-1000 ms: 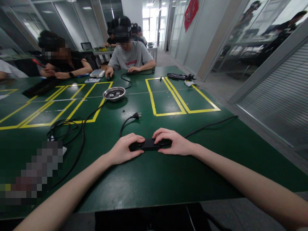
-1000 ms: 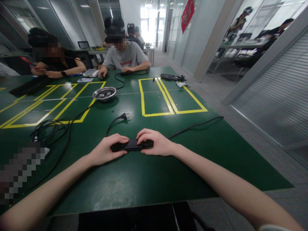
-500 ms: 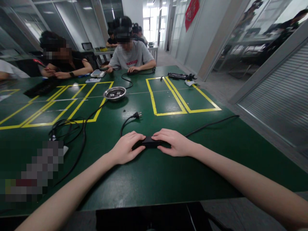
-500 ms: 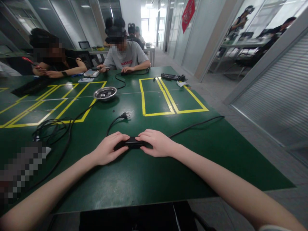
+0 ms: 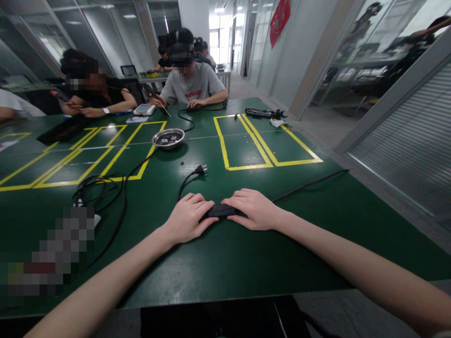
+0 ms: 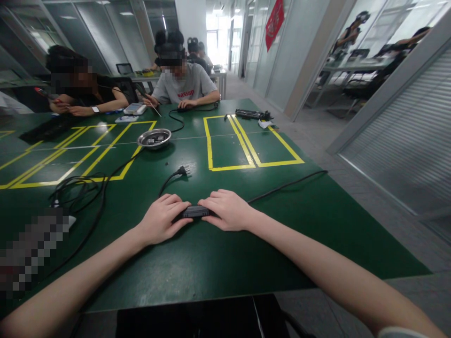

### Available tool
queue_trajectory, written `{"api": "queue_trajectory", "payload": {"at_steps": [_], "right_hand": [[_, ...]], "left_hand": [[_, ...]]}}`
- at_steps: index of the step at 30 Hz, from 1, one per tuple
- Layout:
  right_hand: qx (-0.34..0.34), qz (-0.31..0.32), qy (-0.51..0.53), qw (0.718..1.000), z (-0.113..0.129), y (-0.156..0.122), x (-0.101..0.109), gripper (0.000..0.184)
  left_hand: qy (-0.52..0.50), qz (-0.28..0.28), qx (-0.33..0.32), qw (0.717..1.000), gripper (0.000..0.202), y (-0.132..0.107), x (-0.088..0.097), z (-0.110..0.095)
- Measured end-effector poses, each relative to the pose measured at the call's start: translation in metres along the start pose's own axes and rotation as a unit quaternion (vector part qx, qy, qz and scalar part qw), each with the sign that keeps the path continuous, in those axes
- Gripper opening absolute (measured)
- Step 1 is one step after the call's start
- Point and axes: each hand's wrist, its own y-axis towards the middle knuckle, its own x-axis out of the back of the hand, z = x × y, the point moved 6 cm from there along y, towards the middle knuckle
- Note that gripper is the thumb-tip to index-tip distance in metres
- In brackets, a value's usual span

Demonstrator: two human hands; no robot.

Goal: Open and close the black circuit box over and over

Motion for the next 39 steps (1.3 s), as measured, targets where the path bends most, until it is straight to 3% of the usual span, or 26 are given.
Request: {"api": "queue_trajectory", "payload": {"at_steps": [3,8,12,15,19,23,26,39], "right_hand": [[0.021,-0.013,-0.012,1.000,0.003,0.001,0.000,0.032],[0.101,-0.086,-0.104,0.986,0.014,-0.005,0.009,0.033],[0.128,-0.118,-0.139,0.975,0.018,-0.011,0.014,0.035],[0.103,-0.087,-0.113,0.984,0.013,-0.009,0.009,0.036],[0.028,-0.034,-0.020,0.999,0.001,-0.003,-0.002,0.045],[-0.002,-0.043,0.058,0.997,-0.004,-0.002,-0.004,0.040],[-0.010,-0.059,0.053,0.997,-0.005,-0.004,-0.004,0.028],[-0.002,-0.091,0.024,0.996,0.001,-0.003,0.000,0.028]], "left_hand": [[-0.019,-0.003,0.005,1.000,0.037,0.000,0.000,-0.001],[-0.073,-0.013,0.038,0.996,0.059,-0.001,-0.003,0.000],[-0.174,-0.002,0.107,0.979,0.043,-0.005,-0.006,0.006],[-0.224,-0.020,0.142,0.964,0.035,-0.006,-0.003,0.009],[-0.141,-0.063,0.116,0.981,0.026,-0.005,0.001,0.008],[-0.074,-0.058,0.065,0.993,0.020,-0.002,-0.003,0.004],[-0.040,-0.047,0.044,0.997,0.029,-0.001,-0.003,0.003],[-0.055,-0.058,0.035,0.996,0.032,-0.002,0.002,0.002]]}}
